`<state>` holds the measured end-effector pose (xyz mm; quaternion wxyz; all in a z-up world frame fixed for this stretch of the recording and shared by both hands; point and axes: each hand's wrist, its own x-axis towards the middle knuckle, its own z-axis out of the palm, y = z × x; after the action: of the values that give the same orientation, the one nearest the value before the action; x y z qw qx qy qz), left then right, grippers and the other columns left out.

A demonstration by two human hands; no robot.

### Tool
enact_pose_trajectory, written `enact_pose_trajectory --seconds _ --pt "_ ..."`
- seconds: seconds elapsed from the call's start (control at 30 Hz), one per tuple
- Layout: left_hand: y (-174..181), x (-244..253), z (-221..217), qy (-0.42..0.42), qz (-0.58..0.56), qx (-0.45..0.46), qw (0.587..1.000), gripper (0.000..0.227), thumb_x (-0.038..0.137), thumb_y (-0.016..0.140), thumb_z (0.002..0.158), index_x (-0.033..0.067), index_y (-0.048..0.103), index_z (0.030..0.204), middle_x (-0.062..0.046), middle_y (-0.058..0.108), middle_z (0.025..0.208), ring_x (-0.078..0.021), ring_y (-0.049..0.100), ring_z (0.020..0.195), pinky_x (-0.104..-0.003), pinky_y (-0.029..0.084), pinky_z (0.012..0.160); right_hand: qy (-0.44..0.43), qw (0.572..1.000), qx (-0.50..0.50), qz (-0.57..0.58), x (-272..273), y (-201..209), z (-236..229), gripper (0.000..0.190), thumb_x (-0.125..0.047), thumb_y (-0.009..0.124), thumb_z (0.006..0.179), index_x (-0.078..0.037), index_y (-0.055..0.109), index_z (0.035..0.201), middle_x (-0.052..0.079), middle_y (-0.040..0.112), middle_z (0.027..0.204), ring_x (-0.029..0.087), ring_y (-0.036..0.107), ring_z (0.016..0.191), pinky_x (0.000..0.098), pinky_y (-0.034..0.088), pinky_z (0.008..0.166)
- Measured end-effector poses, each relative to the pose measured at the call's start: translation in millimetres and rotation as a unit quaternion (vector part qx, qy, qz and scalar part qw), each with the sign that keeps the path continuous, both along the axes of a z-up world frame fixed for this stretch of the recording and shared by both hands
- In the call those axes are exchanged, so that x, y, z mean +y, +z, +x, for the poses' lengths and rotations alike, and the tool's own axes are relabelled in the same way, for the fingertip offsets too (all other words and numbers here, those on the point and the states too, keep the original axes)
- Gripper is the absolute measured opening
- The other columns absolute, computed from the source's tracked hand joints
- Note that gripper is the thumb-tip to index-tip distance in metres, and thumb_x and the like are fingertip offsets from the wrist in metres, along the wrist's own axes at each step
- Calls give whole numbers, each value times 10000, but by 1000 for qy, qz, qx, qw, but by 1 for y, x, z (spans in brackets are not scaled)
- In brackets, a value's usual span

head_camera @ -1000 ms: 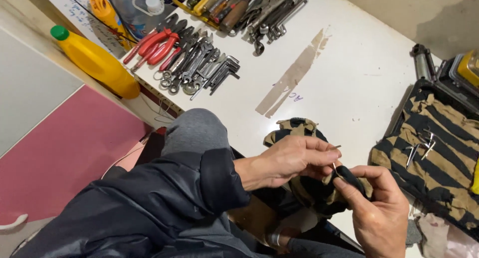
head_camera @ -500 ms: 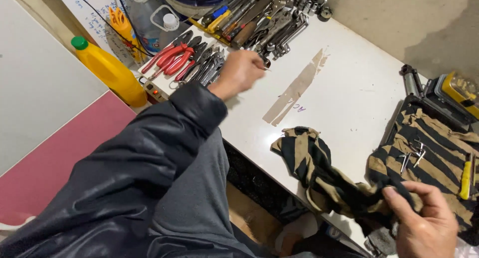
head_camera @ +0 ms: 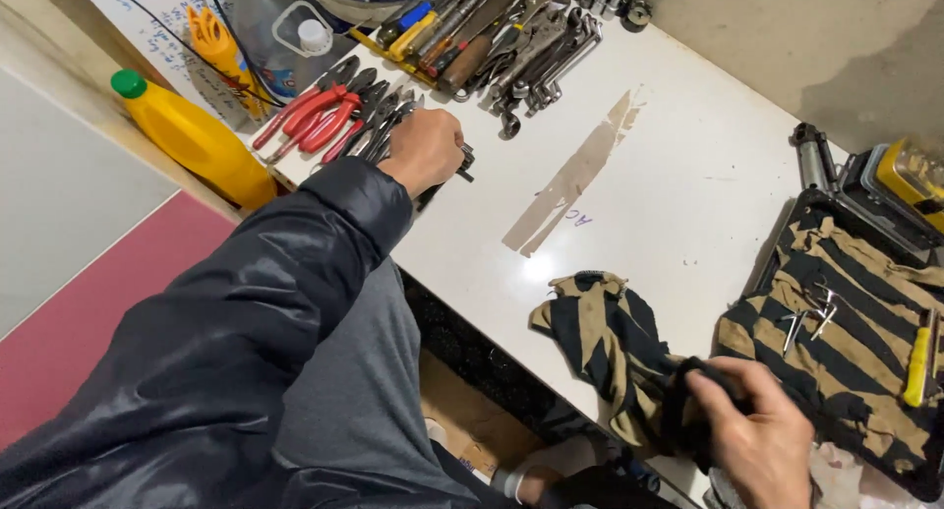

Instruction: Cleaning a small mechanical component by using a hex key to press a cloth into its crevices.

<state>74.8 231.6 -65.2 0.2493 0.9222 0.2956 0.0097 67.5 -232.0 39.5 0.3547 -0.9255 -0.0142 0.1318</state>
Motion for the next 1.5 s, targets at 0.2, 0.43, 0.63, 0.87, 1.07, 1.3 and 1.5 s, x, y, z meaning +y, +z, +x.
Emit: enact_pose_trajectory --seconds 0.2,0.43,0.63,0.87,1.07,1.3,1.5 --pt "-1 1 -2 -20 54 45 997 260 7 549 861 150 507 647 -46 454 600 -282 409 549 -432 346 538 94 964 78 -236 5 -6 9 413 -397 670 872 -309 705 1274 -44 689 1336 215 642 1204 382 489 1047" --pt "-6 1 2 -13 98 56 994 184 52 545 851 105 720 835 -149 698 800 -415 650 705 -511 509 593 145 964 43 -220 -7 -9 5 490 -465 612 861 -343 634 1336 -71 656 1349 178 563 1253 401 453 1039" --pt "-31 6 7 -50 183 -43 981 139 13 585 753 77 536 640 -73 481 557 -338 506 499 -446 342 454 233 948 -202 -81 -29 -29 2 424 -309 735 853 -105 715 1225 117 666 1320 270 591 1246 399 448 1060" --pt "-21 -8 -15 -129 300 -174 929 294 74 779 897 88 575 686 -92 541 678 -351 513 626 -478 323 530 218 942 -242 -81 -37 -20 5 304 -174 689 998 14 704 1236 224 705 1231 322 646 1106 436 537 879" --pt "-19 -25 -34 -151 126 -128 972 230 44 668 933 73 483 799 -150 485 748 -383 437 609 -532 190 518 159 962 -215 -61 -38 -18 7 279 -171 653 1081 38 703 1258 212 691 1184 274 651 1007 384 548 755" --pt "0 -48 -47 -188 110 -40 975 157 89 619 921 12 587 787 -207 543 694 -447 510 595 -554 291 497 73 973 -218 -28 -48 -26 19 230 -195 678 1068 -37 732 1226 85 704 1060 171 632 932 313 524 817" --pt "-7 -62 -8 -251 194 -64 946 221 220 636 931 43 704 817 -197 661 741 -463 635 687 -556 436 528 -29 963 -262 53 -88 -46 51 161 -163 633 1038 -52 720 1115 63 710 916 139 690 759 263 532 676"
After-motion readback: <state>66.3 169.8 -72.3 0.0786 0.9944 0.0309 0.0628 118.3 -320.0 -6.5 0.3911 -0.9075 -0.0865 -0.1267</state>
